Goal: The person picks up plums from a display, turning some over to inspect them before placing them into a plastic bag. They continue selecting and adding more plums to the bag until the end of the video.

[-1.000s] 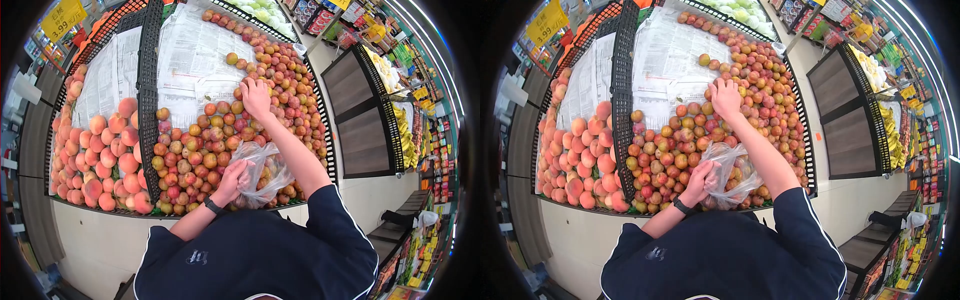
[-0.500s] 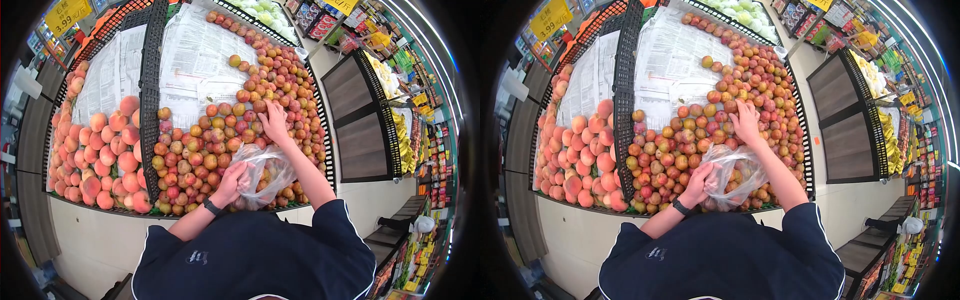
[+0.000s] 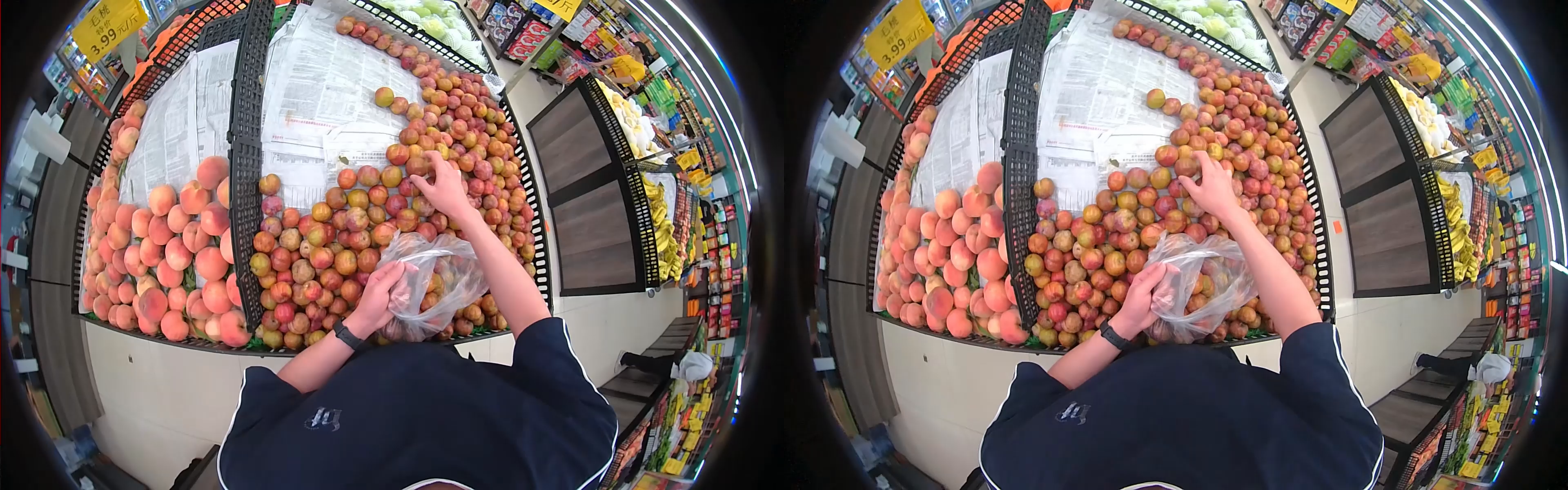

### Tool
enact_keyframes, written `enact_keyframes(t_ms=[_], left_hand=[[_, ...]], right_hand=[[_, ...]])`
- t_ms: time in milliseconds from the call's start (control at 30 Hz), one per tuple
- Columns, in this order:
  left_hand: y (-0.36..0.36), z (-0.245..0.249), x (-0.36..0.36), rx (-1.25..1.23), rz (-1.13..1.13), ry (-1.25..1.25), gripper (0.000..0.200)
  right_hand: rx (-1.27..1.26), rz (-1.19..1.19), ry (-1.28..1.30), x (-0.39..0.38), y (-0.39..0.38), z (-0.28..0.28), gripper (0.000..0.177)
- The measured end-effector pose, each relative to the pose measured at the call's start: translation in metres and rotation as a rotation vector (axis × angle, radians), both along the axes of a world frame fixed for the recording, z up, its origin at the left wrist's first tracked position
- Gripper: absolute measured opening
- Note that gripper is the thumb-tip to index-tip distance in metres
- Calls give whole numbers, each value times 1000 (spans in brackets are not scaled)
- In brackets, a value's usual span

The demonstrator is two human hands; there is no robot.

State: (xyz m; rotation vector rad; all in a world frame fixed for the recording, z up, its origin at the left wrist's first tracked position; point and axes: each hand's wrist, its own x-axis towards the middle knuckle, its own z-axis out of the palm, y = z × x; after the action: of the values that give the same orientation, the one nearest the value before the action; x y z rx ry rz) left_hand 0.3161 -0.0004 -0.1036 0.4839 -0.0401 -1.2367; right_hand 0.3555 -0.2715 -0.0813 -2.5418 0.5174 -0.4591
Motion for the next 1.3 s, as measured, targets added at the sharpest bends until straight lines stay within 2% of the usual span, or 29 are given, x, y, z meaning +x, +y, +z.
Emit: enact_keyframes(t_ms=[67,167,267,367,467,567,600,700,800,833,900,933,967,1033,1133,1233,1267,1300], left_hand=[[0,0,0,11,6,2,27],[1,0,0,0,0,8,27],[1,3,0,10,-4,8,26],[2,4,1,-15,-26,21,26],[0,2,-1,42,0,10,26],[-1,3,-1,45,14,16,27],[0,4,0,40,7,16,27],[3,9,1,33,13,11,27],[1,3,-1,36,60,12,26],[1,4,-1,34,78,10,26],[1,4,-1,2,70,-32,27],[1,4,-1,3,73,-33,27],[1,5,-2,3,73,-37,27],[0,5,-3,-4,63,-51,28],[3,3,-2,-24,52,-75,29],[5,0,0,-60,50,-100,29],[6,0,0,-72,49,-115,30],[6,0,0,-85,47,-128,30]], right_hand=[[-15,-12,-27,3,3,0,53],[227,-43,20,4,4,8,50],[233,-59,30,4,5,16,48],[34,-97,33,3,10,16,46],[-65,-101,-60,3,3,-1,46],[-123,-169,-27,-1,-3,0,47],[-64,-148,-219,-4,-4,3,38],[285,-167,-389,-41,13,41,24],[325,-69,-345,-113,42,62,10],[409,10,-328,-135,55,59,9],[294,133,-110,-164,82,61,11],[186,186,-29,-174,89,49,15],[147,209,9,-181,97,37,27],[-79,104,58,-184,109,25,40],[114,-126,-60,-178,111,5,45],[423,-344,-1,-161,109,6,52],[220,-332,-20,-157,102,-6,46],[264,-343,-37,-151,96,-15,46]])
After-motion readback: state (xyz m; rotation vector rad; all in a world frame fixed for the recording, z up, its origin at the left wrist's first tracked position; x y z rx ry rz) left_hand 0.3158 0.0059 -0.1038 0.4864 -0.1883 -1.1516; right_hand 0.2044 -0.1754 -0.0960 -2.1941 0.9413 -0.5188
